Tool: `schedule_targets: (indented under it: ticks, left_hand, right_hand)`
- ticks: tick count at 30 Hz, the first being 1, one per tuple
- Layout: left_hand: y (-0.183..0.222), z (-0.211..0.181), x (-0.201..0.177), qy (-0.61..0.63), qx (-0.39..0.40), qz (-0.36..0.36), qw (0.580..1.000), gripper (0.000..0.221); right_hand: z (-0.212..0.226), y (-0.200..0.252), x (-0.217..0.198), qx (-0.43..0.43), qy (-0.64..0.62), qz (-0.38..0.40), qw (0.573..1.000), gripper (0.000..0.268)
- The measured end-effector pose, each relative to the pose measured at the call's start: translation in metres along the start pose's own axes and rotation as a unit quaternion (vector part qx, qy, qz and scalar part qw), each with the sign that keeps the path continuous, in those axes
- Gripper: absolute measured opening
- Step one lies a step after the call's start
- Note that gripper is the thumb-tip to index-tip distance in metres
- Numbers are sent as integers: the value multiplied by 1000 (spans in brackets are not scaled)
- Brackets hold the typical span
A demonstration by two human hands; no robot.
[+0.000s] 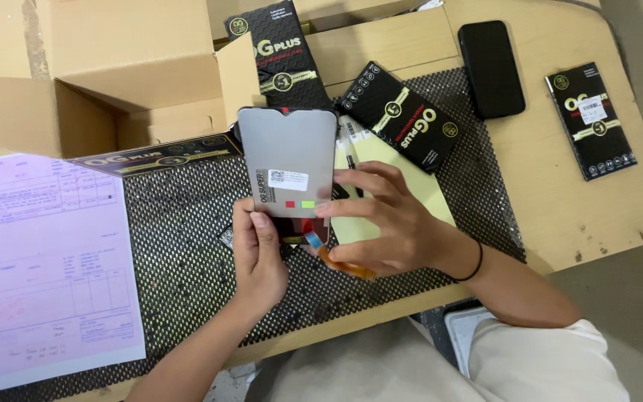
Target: The person takes a replacement screen out of its box and protective sleeve, removes a serial number sticker from a sheet and applies it to the back of the screen component, and then uses a pen to write on the sticker.
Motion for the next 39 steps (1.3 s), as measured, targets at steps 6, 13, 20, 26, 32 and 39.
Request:
schedule_targets:
  ticks: [6, 13, 20, 26, 32, 39]
  left_hand:
    - [-16, -97, 41, 66, 26, 28, 997, 44]
    - [-3, -93, 45, 84, 6, 61, 995, 58]
    - [9, -82, 56, 30, -9, 83, 996, 63]
    - [15, -72, 67, 93, 6, 121, 988, 38]
    - [8, -80, 64, 68, 17, 97, 993, 23]
    - [7, -77, 59, 101, 4, 123, 987, 28]
  right_hand:
    - [7, -1, 10, -34, -62, 72, 995, 6]
    - [-23, 22, 4, 70, -269, -4, 961, 68]
    - [-36, 18, 11, 246, -376, 60, 892, 14]
    - [-34, 16, 4, 272, -459, -47, 844, 16]
    - [-32, 9, 6, 289, -467, -52, 834, 17]
    - [-38, 18, 10, 331, -451, -58, 827, 18]
Point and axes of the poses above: each hand's wrist, its own y-axis away from the middle knuckle, its own x-axis out of the palm, z = x × y, the point moved 6 cm from there along -y, towards the middle knuckle, and after that the axes turned 6 degrees about z, right-handed, at the moved point
